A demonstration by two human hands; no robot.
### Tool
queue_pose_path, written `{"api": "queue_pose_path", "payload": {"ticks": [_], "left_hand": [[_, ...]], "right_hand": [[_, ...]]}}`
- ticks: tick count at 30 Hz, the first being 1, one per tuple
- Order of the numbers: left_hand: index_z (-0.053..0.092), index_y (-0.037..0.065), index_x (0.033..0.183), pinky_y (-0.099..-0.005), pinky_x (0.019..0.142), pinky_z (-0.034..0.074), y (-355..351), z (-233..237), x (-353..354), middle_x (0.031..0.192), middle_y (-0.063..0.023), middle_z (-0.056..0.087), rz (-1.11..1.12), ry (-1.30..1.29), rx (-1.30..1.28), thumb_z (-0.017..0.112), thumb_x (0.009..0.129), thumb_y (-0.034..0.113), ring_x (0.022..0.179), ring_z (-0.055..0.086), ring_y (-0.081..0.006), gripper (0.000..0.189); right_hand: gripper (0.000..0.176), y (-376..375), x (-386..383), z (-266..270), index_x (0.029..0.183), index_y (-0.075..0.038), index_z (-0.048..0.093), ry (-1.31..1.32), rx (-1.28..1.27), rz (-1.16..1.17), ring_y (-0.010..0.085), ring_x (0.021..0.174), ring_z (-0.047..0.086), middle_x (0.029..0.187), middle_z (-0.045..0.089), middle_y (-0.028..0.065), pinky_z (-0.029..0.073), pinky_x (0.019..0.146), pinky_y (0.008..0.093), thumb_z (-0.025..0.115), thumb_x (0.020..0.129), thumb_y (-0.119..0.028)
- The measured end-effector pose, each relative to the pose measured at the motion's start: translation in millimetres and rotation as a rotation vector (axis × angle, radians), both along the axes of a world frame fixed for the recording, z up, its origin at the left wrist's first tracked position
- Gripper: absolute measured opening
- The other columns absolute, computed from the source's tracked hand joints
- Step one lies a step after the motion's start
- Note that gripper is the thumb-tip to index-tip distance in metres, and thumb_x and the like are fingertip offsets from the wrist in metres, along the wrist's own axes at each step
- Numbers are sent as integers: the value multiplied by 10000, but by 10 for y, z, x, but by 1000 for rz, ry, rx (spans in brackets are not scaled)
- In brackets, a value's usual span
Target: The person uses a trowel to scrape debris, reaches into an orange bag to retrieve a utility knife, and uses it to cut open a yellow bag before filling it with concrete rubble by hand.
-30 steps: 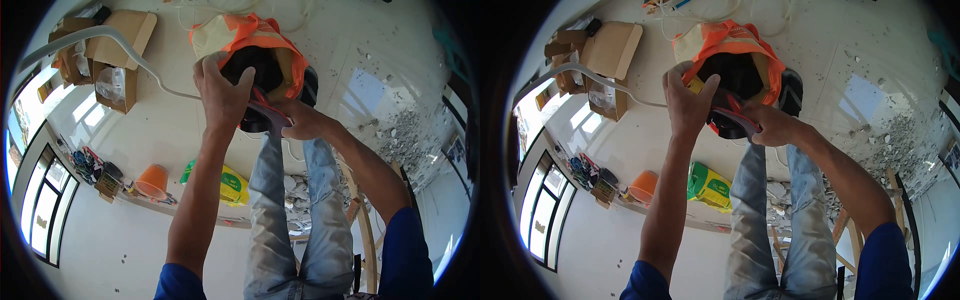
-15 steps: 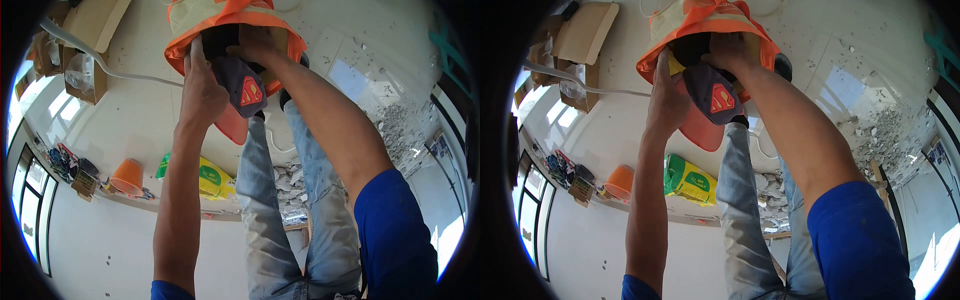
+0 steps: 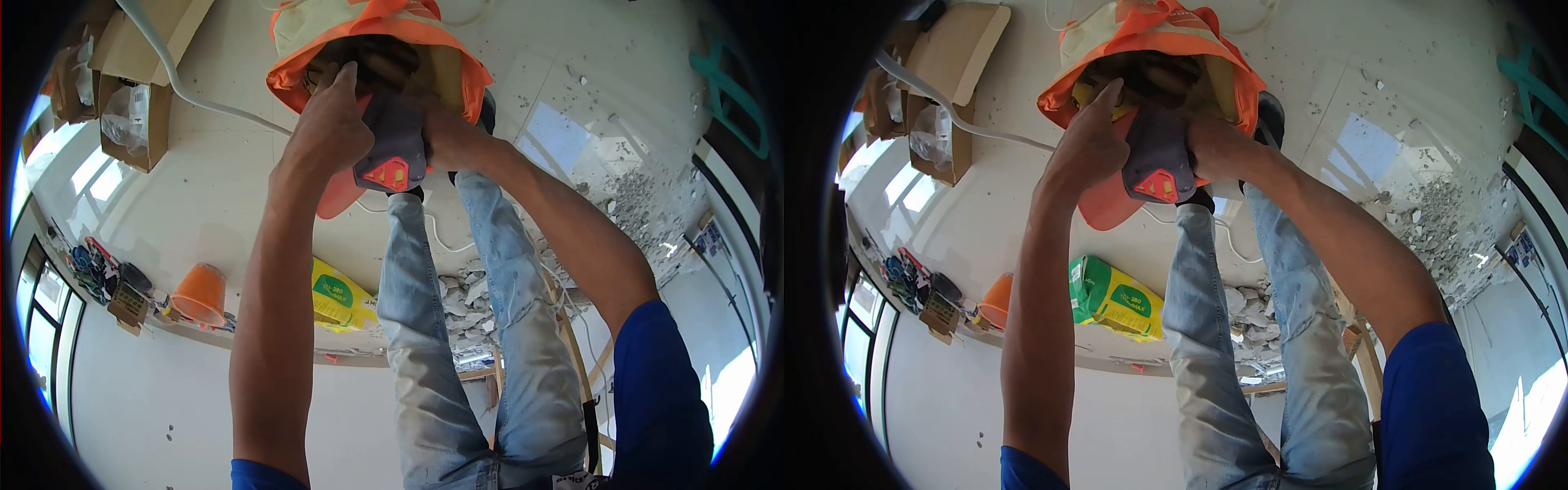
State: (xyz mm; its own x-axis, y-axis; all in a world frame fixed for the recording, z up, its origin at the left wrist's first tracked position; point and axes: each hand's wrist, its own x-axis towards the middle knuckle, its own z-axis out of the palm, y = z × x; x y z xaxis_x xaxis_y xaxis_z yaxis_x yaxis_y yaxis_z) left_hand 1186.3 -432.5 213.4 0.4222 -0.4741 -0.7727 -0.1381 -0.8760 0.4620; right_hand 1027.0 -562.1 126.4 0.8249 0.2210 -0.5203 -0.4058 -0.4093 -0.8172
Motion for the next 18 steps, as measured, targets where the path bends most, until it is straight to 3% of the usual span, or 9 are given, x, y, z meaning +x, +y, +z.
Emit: {"api": "queue_pose_path", "payload": {"ticks": [3,6,8,12,14,17,18], "left_hand": [[345,55,1541,-425,1190,355,103,-83,7,1548,-170,425,-174,-24,-9,534,706,-126,1446,375,-376,875],[481,82,1457,-429,1121,425,138,-74,-22,1418,-156,564,-365,-65,-40,574,706,-92,1340,490,-370,776],[586,62,1317,-445,1044,467,11,3,10,1279,-153,635,-511,3,128,590,711,-77,1260,536,-358,622],[685,17,1036,-470,914,511,28,-3,-12,1030,-136,699,-633,-17,199,621,716,-63,1135,589,-329,336],[679,11,998,-458,893,526,94,27,-35,1043,-128,688,-610,-37,162,620,721,-65,1124,597,-318,293],[661,5,939,-440,859,545,262,23,-91,1043,-119,665,-622,-95,103,619,729,-67,1107,604,-308,226],[654,3,919,-434,847,550,305,12,-100,1039,-117,656,-635,-118,82,618,732,-67,1101,607,-306,203]], "right_hand": [[277,-27,17,81,1092,-39,677,-147,30,-29,356,1078,624,1220,606,141,520,936,440,698,821,-94],[226,-3,83,150,1025,-23,699,-88,82,-6,351,1071,622,1178,615,137,520,930,436,704,808,-82],[198,26,114,195,989,-13,710,-31,118,23,348,1076,617,1169,617,135,516,938,429,709,801,-75],[296,-82,134,213,1152,-53,709,39,195,87,320,1165,608,1260,615,123,490,1008,395,682,867,-129],[290,-224,213,212,1147,-31,712,112,241,93,304,1169,618,1248,645,135,488,1017,378,657,879,-126],[292,-344,353,88,1140,-6,709,438,382,-333,291,1174,628,1239,673,156,478,1034,364,618,887,-121],[292,-343,392,-8,1142,-13,710,375,217,-301,295,1175,628,1230,679,157,480,1033,370,610,891,-122]]}}
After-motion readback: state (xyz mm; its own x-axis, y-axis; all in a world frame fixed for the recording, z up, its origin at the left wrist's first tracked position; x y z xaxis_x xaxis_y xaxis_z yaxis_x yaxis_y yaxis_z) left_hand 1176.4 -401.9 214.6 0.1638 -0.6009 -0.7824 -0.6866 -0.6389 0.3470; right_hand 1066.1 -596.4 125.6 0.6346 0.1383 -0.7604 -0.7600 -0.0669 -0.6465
